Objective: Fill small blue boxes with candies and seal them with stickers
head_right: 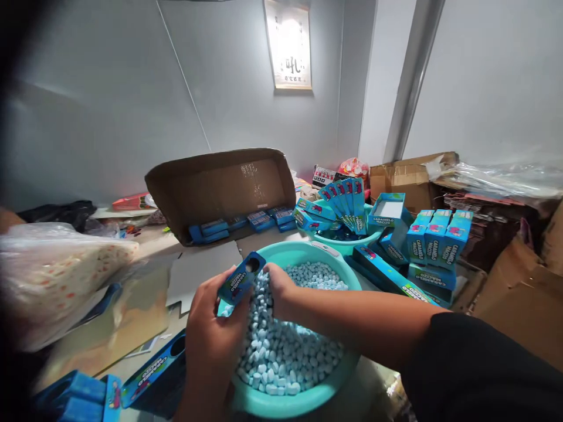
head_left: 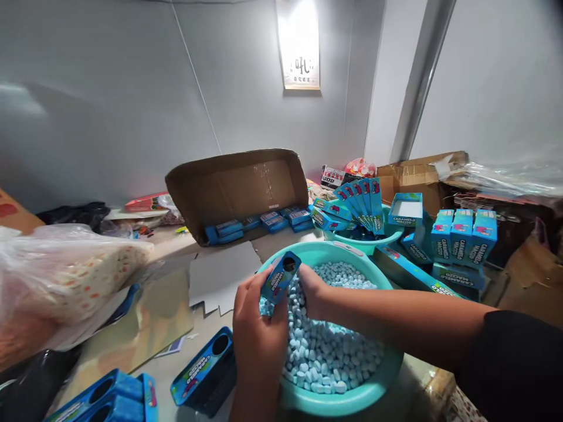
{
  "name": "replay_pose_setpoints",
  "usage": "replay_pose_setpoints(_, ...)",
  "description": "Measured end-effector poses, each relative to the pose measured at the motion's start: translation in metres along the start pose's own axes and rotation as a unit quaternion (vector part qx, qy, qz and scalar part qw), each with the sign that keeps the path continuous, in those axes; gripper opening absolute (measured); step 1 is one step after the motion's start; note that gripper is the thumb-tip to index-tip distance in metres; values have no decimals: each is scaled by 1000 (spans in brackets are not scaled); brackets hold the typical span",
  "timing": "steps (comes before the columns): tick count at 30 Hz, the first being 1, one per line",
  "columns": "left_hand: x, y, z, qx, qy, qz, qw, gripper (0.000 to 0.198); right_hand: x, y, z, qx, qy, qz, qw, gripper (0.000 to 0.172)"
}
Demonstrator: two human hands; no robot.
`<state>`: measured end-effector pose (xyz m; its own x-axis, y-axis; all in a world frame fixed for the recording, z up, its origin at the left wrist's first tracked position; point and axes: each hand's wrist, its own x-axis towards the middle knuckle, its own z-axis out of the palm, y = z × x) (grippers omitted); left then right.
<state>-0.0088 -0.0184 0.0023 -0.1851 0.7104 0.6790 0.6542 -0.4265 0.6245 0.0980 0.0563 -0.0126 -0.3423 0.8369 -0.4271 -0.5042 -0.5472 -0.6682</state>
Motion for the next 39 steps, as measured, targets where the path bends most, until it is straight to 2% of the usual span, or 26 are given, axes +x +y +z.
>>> replay_pose_setpoints(3,-1,6,-2,7,48,11,999,38,-4,-25,4,86,36,1,996,19)
replay_pose_setpoints(6,-1,10,-2,16,94,-8,995,38,-10,-48,6,105,61,-37,992,20)
replay_pose_setpoints(8,-2,11,-1,14,98,-29,995,40,-15,-59,6,116,64,-64,989,20)
replay_pose_setpoints(10,-2,9,-1,-2,73,-53,996,44,-20,-68,5,141,51,-93,984,20)
replay_pose_setpoints(13,-1,4,2,-38,-24,-76,996,44,-26,-76,5,182,22,-129,975,19)
replay_pose_setpoints(16,-1,-1,6,-61,-123,-63,989,40,-30,-80,4,191,10,-157,969,20)
replay_pose_setpoints(18,0,-2,8,-67,-148,-59,985,41,-31,-81,4,182,10,-163,970,20)
replay_pose_setpoints(23,0,0,10,-48,-177,-78,980,44,-37,-81,5,162,8,-158,974,18)
replay_pose_setpoints(34,-1,3,10,-40,-165,-54,984,41,-43,-79,8,111,-9,-180,977,18)
replay_pose_setpoints(39,0,4,8,-37,-181,-54,981,42,-46,-79,9,79,-28,-173,981,20)
